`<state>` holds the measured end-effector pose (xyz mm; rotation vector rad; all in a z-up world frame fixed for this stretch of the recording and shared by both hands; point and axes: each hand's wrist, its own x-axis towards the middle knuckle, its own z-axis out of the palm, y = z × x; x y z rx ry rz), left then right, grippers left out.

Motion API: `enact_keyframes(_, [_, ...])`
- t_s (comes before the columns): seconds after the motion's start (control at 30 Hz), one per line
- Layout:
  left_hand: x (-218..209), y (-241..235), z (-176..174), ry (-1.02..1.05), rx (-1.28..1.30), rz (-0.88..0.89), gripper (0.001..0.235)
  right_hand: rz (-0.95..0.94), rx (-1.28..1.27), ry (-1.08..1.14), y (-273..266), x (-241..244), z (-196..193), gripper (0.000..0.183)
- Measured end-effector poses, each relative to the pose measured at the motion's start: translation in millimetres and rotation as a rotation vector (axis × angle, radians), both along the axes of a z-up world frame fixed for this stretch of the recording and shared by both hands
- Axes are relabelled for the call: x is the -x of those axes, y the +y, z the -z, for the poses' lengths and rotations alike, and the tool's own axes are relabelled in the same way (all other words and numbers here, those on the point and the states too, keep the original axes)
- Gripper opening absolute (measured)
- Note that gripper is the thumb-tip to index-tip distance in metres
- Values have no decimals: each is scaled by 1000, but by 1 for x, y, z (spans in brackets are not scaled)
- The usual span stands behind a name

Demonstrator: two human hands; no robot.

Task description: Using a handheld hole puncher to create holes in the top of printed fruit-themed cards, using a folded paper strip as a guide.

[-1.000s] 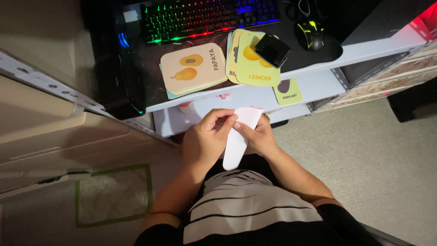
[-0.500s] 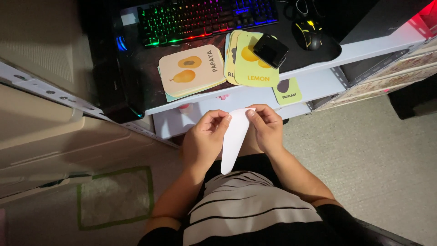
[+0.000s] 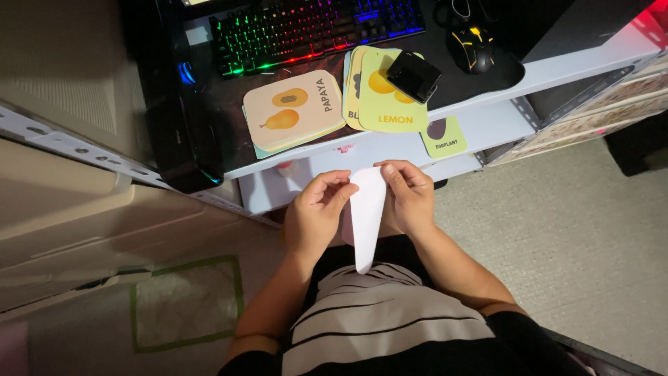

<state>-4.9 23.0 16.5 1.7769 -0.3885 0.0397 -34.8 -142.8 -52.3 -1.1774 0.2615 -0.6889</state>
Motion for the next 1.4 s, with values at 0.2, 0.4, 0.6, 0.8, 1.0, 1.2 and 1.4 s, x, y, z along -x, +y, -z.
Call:
enact_keyframes(0.2, [3, 0, -11, -89, -87, -1, 15, 18, -82, -9, 5, 0, 5, 15])
enact_keyframes(0.4, [1, -1, -6, -49, -109, -1, 10, 24, -109, -21, 7, -1, 10, 15])
enact_keyframes(0.6, [-2, 0, 7, -54, 14, 46, 23, 53, -189, -28, 9, -12, 3, 15])
enact_keyframes(0.8, [-7, 0, 6, -107, 110, 98, 23, 37, -177, 17, 8, -12, -8, 16])
enact_keyframes(1.0, [-16, 3, 4, -270, 179, 230, 16, 27, -29, 34, 3, -10, 3, 15])
enact_keyframes(1.2, [-20, 1, 15, -195, 236, 201, 16, 32, 98, 49, 5, -2, 0, 14])
enact_keyframes(1.4, [-21, 0, 16, -165, 245, 208, 13, 28, 170, -9, 5, -1, 0, 14])
